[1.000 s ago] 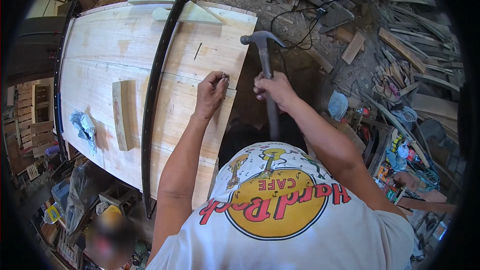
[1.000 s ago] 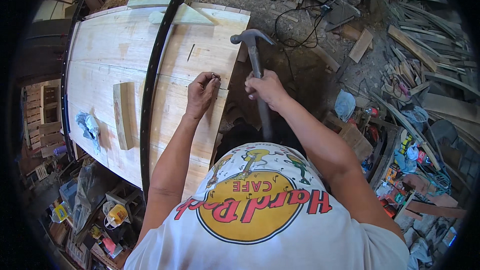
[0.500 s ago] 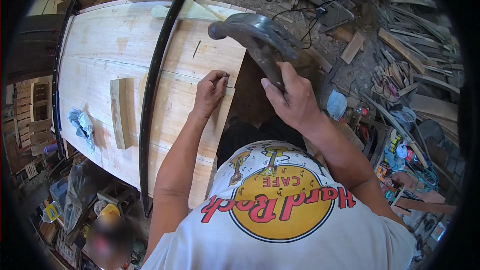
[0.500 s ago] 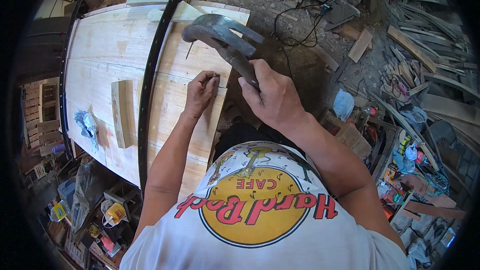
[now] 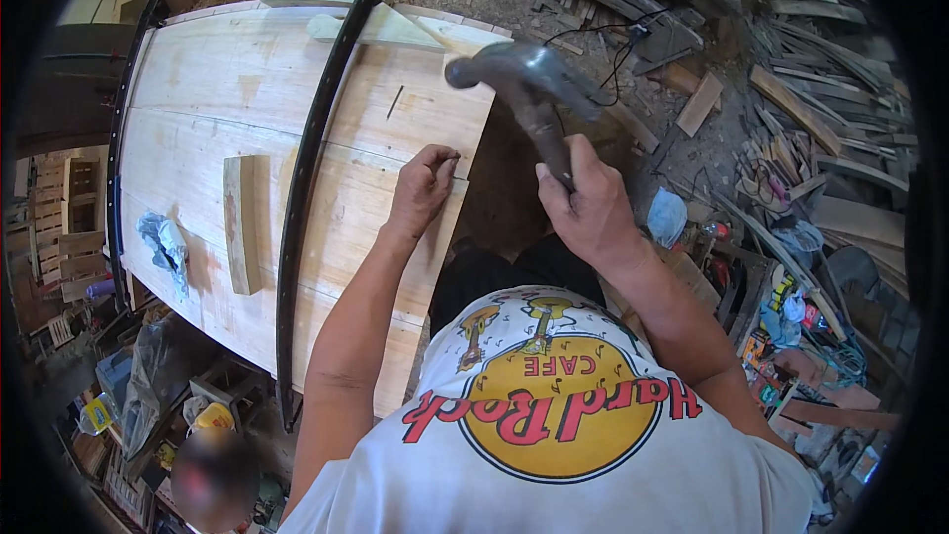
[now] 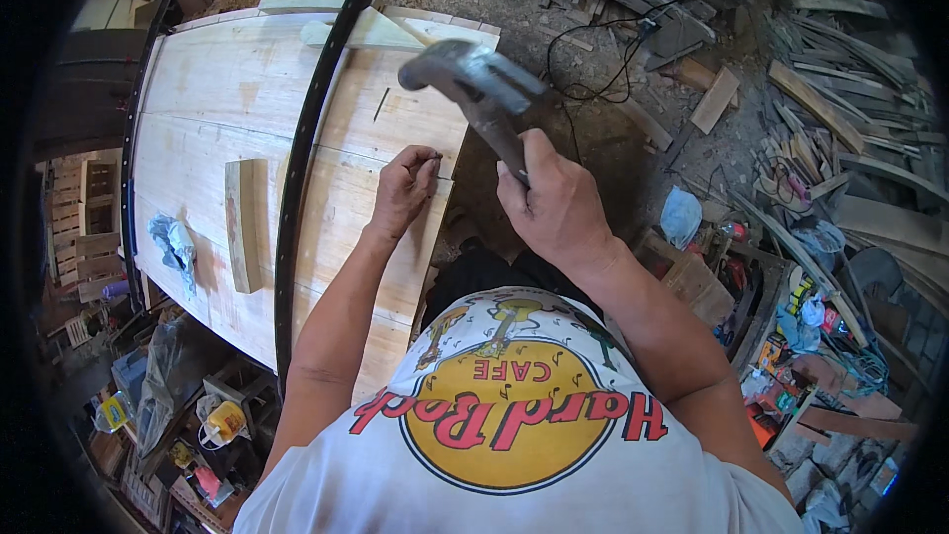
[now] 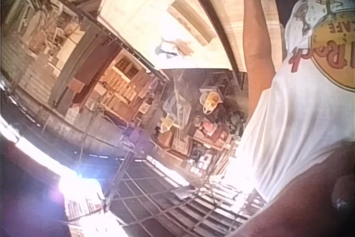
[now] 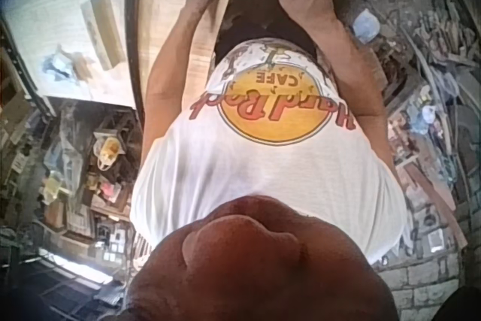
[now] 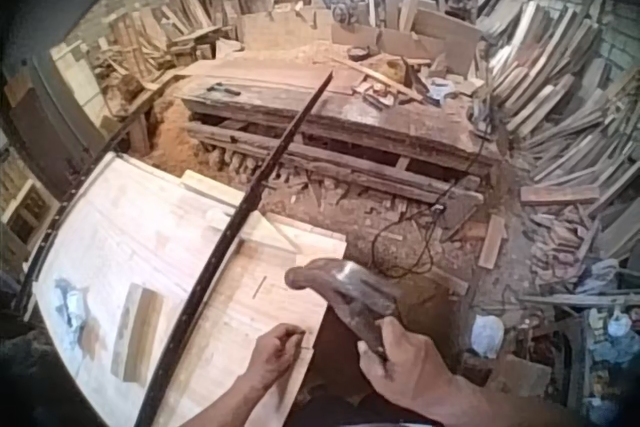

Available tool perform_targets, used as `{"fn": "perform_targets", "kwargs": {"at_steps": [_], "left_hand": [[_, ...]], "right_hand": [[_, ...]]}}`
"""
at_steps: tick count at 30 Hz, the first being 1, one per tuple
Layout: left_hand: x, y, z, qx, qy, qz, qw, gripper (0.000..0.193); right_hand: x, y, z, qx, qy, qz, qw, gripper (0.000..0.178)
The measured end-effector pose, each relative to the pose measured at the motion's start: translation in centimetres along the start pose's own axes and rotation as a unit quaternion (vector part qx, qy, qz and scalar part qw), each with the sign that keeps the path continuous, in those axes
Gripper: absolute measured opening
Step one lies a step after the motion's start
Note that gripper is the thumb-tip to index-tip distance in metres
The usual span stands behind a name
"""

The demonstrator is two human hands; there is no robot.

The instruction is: Hammering nails into wooden boards to assemble a furniture piece.

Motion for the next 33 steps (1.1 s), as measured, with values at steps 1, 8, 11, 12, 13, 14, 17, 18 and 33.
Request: {"fn": "perform_targets", "kwargs": {"at_steps": [1,8,11,12,13,14,17,18,33], "left_hand": [[0.0,-0.2,0.0,0.005,-0.001,0.013,1.000,0.011],[0.6,-0.1,0.1,-0.073,0.016,-0.116,0.990,0.012],[0.0,0.4,0.0,-0.013,0.007,-0.047,0.999,0.012],[-0.1,0.4,0.0,-0.010,0.013,-0.051,0.999,0.012],[0.1,0.4,-0.3,-0.006,0.015,-0.055,0.998,0.012],[0.3,0.3,-0.4,-0.006,0.015,-0.057,0.998,0.012],[0.0,0.3,-0.3,-0.106,0.012,-0.086,0.991,0.016],[0.4,0.2,-0.2,-0.109,0.015,-0.082,0.991,0.016],[7.0,-1.2,5.6,-0.413,0.191,-0.015,0.890,0.061]], "right_hand": [[0.4,0.6,-0.7,0.051,-0.045,0.002,0.998,0.023],[0.6,1.0,-1.8,0.066,-0.067,0.008,0.996,0.022],[0.9,0.0,-1.0,0.056,-0.027,0.006,0.998,0.022],[0.9,0.1,-1.0,0.065,-0.030,-0.003,0.997,0.022],[1.2,1.0,-1.3,0.066,-0.027,-0.001,0.997,0.022],[1.9,2.8,-2.7,0.116,-0.107,-0.007,0.988,0.022],[1.4,3.6,-3.7,0.141,-0.170,0.002,0.975,0.023],[1.5,3.2,-3.4,0.118,-0.157,0.003,0.980,0.023],[0.8,6.9,-0.1,-0.100,-0.171,-0.004,0.980,0.034]]}}
Point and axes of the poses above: each hand's wrist, its own x-axis away from the middle knuckle, its own z-axis out of the back of the hand, y = z × x, the point moved 4 cm from there along -x, towards the middle knuckle, and after that the axes turned 8 degrees about y, right-handed, at the moved point
